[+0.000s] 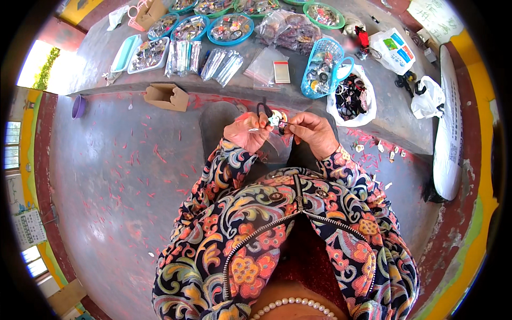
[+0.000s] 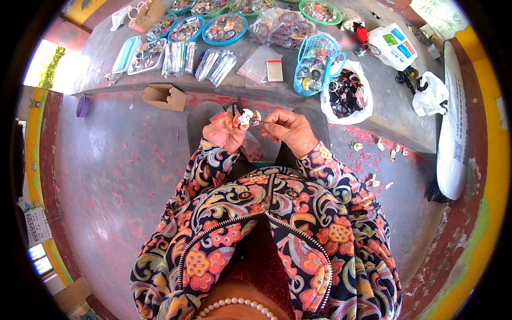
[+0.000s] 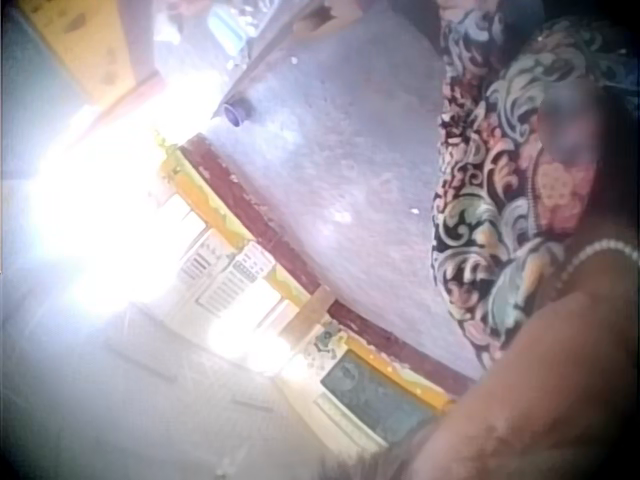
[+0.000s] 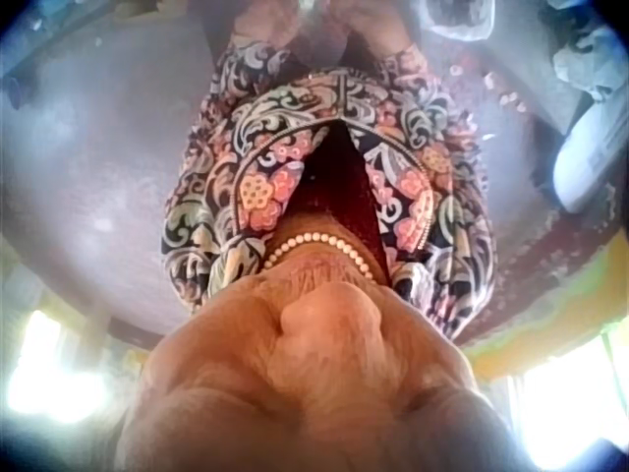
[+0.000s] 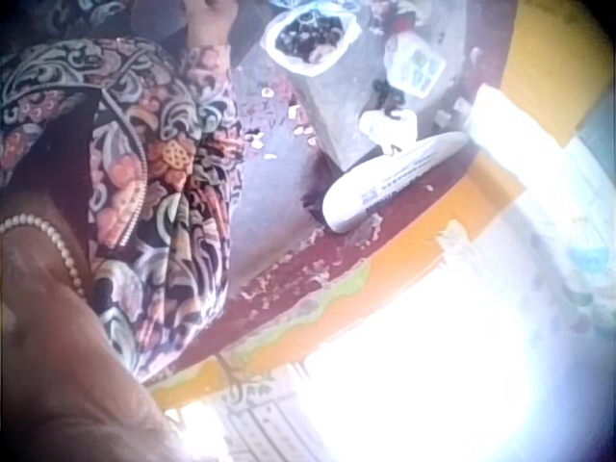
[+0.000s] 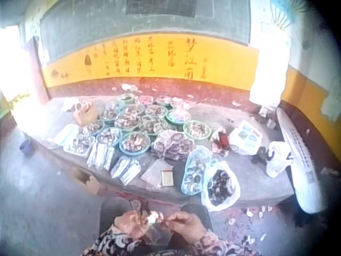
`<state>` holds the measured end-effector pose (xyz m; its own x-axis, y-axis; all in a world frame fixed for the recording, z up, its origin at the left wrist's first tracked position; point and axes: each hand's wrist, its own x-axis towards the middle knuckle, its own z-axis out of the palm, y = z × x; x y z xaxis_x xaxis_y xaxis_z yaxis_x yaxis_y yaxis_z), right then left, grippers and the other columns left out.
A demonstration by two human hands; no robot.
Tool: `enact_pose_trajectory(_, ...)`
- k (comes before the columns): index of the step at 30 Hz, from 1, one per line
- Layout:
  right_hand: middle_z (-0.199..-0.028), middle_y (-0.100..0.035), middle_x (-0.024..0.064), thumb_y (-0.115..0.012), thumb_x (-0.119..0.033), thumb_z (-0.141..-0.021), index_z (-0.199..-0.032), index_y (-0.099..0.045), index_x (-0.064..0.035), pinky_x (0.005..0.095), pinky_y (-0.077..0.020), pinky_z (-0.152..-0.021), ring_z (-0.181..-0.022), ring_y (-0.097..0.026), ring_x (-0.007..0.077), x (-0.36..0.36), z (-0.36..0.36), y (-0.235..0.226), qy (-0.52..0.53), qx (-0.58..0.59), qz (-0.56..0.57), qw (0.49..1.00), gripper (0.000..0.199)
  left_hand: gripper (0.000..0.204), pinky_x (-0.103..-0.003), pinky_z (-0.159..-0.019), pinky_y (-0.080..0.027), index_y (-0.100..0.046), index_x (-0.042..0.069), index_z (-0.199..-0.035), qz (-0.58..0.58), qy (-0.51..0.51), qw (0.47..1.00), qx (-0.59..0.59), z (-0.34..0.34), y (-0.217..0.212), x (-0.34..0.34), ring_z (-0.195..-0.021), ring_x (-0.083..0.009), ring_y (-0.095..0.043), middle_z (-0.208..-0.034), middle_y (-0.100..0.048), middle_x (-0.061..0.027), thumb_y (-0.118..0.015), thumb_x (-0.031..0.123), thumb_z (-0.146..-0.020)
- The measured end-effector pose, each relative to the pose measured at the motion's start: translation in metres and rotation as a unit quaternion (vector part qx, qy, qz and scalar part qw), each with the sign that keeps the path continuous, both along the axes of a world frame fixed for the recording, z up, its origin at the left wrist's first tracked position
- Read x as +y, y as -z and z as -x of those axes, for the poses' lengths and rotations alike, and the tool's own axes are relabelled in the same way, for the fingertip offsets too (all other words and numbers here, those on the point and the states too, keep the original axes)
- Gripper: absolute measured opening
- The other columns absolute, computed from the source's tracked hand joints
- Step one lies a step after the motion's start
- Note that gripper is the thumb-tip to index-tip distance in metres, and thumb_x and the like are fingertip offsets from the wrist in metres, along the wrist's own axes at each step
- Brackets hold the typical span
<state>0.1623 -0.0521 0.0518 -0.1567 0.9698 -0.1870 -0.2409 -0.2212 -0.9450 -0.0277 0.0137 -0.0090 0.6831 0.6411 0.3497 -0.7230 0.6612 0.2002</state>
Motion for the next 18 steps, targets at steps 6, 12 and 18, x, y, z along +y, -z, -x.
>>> enact_pose_trajectory(6,-0.09,-0.058,0.0073,-0.059,-0.001,-0.075,-0.087,-0.056,-0.0022,0.022,-0.0455,-0.055,-0.067,-0.056,0.01,-0.004,0.001,-0.013,0.07,-0.315,-0.286,0.902,0.012,0.018,-0.036,-0.077,-0.05,-0.056,-0.007,-0.081,0.056,-0.016,0.997,0.05,-0.002,-0.012,-0.005,-0.088,-0.0303,-0.055,-0.086,-0.059,-0.0188,-0.048,0.009,-0.083)
enact_pose_trajectory(12,-0.099,-0.056,0.0109,-0.059,0.002,-0.073,-0.09,-0.056,-0.0023,0.0237,-0.0473,-0.059,-0.069,-0.058,0.0119,-0.003,-0.003,-0.015,0.039,-0.334,-0.364,0.869,0.017,0.019,-0.036,-0.078,-0.049,-0.055,-0.006,-0.081,0.075,-0.02,0.993,0.087,-0.002,-0.008,-0.008,-0.083,-0.0313,-0.056,-0.082,-0.059,-0.0176,-0.046,0.011,-0.084)
enact_pose_trajectory(18,-0.09,-0.056,0.0052,-0.057,0.001,-0.078,-0.087,-0.056,-0.0012,0.0194,-0.0437,-0.054,-0.064,-0.053,0.0057,-0.003,-0.001,0.002,0.052,-0.143,-0.195,0.969,0.01,0.018,-0.034,-0.079,-0.046,-0.055,-0.005,-0.08,0.08,0.002,0.996,0.043,-0.001,-0.01,-0.008,-0.082,-0.0297,-0.056,-0.083,-0.058,-0.0171,-0.048,0.012,-0.084)
